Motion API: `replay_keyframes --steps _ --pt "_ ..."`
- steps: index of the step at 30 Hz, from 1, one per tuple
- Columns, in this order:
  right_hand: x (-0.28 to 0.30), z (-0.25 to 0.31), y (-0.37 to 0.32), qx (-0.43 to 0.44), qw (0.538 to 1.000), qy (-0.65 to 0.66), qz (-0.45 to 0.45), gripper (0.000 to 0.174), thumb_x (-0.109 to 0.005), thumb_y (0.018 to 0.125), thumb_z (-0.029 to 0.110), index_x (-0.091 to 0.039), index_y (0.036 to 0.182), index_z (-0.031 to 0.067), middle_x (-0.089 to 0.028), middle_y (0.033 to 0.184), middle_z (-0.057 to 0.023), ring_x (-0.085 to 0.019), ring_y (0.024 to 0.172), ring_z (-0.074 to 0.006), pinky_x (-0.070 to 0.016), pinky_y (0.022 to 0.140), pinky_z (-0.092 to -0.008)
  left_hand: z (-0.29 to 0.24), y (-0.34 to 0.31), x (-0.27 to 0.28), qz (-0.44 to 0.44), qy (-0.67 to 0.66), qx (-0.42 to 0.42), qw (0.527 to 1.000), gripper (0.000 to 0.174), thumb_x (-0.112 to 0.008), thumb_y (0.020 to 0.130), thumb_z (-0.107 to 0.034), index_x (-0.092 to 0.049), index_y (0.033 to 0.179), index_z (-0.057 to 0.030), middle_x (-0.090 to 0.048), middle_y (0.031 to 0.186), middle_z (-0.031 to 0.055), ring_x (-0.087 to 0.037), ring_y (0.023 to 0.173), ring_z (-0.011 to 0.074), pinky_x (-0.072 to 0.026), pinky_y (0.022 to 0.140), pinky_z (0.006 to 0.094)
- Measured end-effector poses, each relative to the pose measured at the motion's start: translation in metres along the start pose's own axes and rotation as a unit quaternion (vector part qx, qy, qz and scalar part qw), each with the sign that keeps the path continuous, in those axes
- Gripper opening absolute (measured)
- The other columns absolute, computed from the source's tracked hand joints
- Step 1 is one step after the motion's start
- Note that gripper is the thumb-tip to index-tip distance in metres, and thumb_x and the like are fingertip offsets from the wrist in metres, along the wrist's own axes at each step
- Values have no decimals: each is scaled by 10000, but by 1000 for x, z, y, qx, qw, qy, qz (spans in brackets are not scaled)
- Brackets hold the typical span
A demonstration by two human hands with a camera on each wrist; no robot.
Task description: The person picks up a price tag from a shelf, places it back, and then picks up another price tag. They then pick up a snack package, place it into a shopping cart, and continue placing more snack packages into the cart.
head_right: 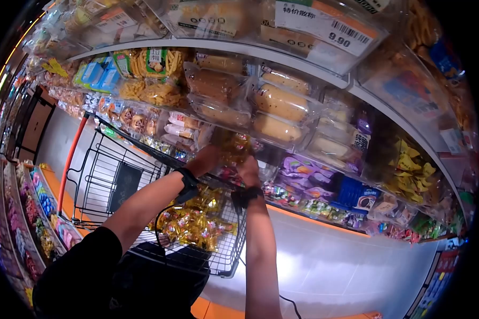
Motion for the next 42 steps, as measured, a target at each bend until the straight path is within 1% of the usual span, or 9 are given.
replay_keyframes --steps 7,10,13,19,28,33,38,41,42 --pt "-29 -5 14 -84 996 -24 -21 214 -636 770 204 -654 950 89 -665 897 -205 -629 897 -412 -510 737 -494 4 1 -7 28 10 41 999 156 -548 796 -137 -648 870 -43 -656 828 190 -650 774 379 -524 632 481" --pt "-35 -2 7 49 995 -23 -85 225 -636 779 243 -654 921 70 -661 867 -214 -626 874 -427 -502 730 -514 5 -2 -14 142 -25 137 980 207 -580 738 -113 -657 902 -13 -643 945 221 -639 892 357 -523 713 454" --pt "-38 -5 6 6 997 -52 -64 291 -618 804 282 -636 946 29 -657 882 -232 -623 896 -433 -503 754 -512 2 -11 -9 -23 -101 2 995 189 -520 775 -91 -662 872 -12 -662 809 221 -641 756 427 -522 654 495" --pt "-32 -8 15 -113 988 -103 -26 210 -668 776 172 -615 910 19 -661 920 -215 -645 891 -397 -529 773 -463 16 1 -56 143 -117 -17 983 232 -534 730 -74 -647 907 24 -651 887 251 -630 841 420 -504 728 500" --pt "-24 -12 9 -49 998 -9 -33 292 -673 779 256 -649 985 50 -674 902 -213 -641 903 -392 -525 774 -470 0 -9 -50 206 -56 27 977 338 -630 743 -189 -635 1026 -4 -655 908 238 -620 912 412 -500 789 474" --pt "13 16 -38 -109 986 64 -104 386 -658 785 154 -561 1138 35 -643 1024 -251 -629 970 -383 -497 834 -458 6 -15 -62 93 -84 28 992 444 -639 776 -209 -564 1177 -34 -641 934 240 -621 880 407 -498 771 457" --pt "26 46 -135 143 953 92 -252 181 -572 824 15 -569 1005 10 -613 859 -173 -625 744 -319 -502 671 -366 -20 -41 -14 -13 -218 -27 976 438 -624 803 -180 -530 1205 -35 -630 952 222 -615 868 393 -499 771 443" --pt "-16 23 -201 63 987 95 -111 162 -604 809 50 -586 966 13 -613 892 -184 -631 730 -331 -511 652 -353 -49 -74 38 -180 -174 -108 962 404 -615 779 -120 -559 1173 -49 -575 1178 171 -552 1060 366 -470 900 431" --pt "-29 16 -217 19 990 127 -50 192 -622 802 77 -581 975 6 -610 895 -200 -633 761 -343 -514 681 -365 -58 -89 47 -136 -86 -140 977 431 -608 761 -101 -552 1184 -46 -535 1237 156 -496 1132 369 -425 960 451"
Point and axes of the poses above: each hand's wrist, its own y-axis towards the middle knuckle, its own x-axis out of the back of the hand, z = x × y, the point moved 4 cm from there along y, towards the middle knuckle
